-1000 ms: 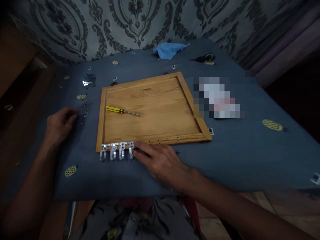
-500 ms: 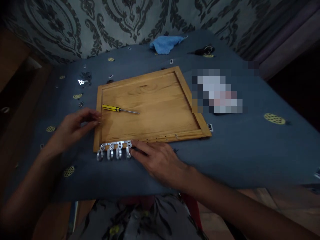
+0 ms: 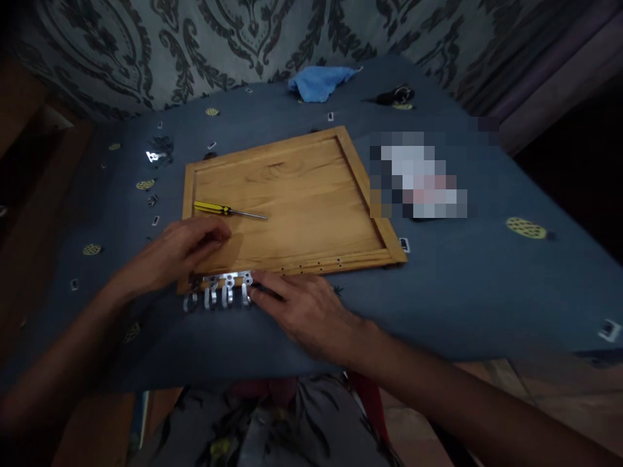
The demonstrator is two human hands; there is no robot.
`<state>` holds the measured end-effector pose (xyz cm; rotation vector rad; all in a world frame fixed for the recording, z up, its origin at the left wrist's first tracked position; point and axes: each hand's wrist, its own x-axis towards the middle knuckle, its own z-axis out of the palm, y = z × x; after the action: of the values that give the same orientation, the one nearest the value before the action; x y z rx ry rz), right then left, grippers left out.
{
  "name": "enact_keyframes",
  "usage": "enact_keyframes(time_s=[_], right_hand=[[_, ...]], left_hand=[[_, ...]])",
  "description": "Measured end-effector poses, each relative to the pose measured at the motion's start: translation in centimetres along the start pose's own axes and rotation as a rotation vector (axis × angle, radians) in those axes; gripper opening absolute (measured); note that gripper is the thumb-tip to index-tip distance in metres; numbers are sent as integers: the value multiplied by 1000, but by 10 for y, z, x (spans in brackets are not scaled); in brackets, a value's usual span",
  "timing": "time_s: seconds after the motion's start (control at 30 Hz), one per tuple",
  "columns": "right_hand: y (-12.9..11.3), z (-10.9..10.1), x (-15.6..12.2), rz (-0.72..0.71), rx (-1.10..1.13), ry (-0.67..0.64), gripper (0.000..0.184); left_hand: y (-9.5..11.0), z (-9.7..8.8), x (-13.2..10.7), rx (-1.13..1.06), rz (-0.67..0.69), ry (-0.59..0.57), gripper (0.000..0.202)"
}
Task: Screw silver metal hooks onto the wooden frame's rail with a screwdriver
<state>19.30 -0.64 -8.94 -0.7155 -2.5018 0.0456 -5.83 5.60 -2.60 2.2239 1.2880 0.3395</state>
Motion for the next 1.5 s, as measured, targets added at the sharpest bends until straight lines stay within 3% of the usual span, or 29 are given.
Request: enact_keyframes(time_s=[0.27, 0.5, 1.07, 1.5], right_hand=[[1, 1, -1, 9, -29, -40, 28], [0, -1, 3, 12, -32, -16, 28], [-1, -4, 6, 17, -18, -34, 29], [0, -2, 3, 20, -25, -30, 23]], left_hand=[[10, 8, -5, -340, -41, 66, 20], [20, 21, -3, -534, -43, -18, 16], [18, 26, -5, -526, -63, -104, 21], [18, 27, -7, -431, -48, -106, 23]])
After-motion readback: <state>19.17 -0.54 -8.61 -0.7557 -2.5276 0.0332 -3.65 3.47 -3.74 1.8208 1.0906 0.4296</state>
